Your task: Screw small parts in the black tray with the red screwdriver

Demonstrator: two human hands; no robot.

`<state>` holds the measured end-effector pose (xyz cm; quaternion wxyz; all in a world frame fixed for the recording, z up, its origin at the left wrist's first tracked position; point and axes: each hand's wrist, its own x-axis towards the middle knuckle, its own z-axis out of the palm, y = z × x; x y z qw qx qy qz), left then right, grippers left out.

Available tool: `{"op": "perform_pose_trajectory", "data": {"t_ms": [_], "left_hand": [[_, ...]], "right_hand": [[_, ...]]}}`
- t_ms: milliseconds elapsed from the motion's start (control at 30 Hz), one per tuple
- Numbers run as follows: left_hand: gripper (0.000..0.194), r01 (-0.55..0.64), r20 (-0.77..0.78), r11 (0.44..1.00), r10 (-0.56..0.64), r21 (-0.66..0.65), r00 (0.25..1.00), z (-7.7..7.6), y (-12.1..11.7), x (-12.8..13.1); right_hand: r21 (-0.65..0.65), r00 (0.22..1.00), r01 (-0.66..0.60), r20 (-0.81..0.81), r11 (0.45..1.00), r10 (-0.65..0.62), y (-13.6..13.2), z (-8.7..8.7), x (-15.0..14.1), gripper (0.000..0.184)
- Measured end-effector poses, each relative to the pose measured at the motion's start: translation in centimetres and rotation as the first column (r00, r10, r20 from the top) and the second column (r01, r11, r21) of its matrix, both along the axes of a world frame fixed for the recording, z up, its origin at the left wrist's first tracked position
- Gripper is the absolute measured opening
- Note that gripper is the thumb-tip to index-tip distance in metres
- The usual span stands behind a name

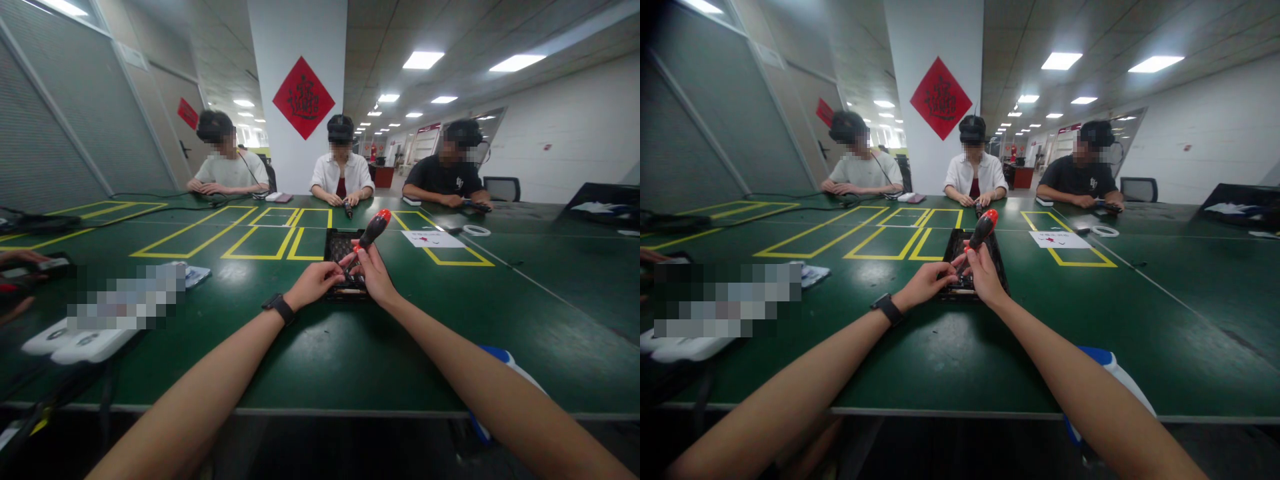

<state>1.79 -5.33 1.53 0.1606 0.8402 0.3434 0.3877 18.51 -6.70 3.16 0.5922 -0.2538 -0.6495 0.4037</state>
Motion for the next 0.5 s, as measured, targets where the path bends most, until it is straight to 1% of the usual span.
{"op": "perform_pose_trajectory", "data": {"t_ms": [67,167,333,500], "left_hand": [[0.022,0.028,-0.007,1.000,-0.028,-0.002,1.000,-0.07,0.07,-0.05],[0.024,0.012,-0.018,1.000,-0.012,-0.001,1.000,-0.02,-0.02,0.07],[0.030,-0.046,0.008,0.999,0.046,-0.025,0.999,0.16,-0.22,0.28],[0.026,-0.036,0.007,0.999,0.036,0.001,0.999,0.08,-0.14,0.12]], "right_hand": [[-0.030,0.998,-0.047,-0.037,0.998,0.046,0.12,-0.06,0.01,0.036],[-0.045,0.992,-0.100,-0.075,0.994,0.097,0.31,-0.21,0.00,0.035],[-0.042,0.989,-0.112,-0.099,0.993,0.108,0.35,-0.34,-0.09,0.032],[-0.044,0.985,-0.135,-0.112,0.990,0.129,0.33,-0.31,-0.06,0.032]]}}
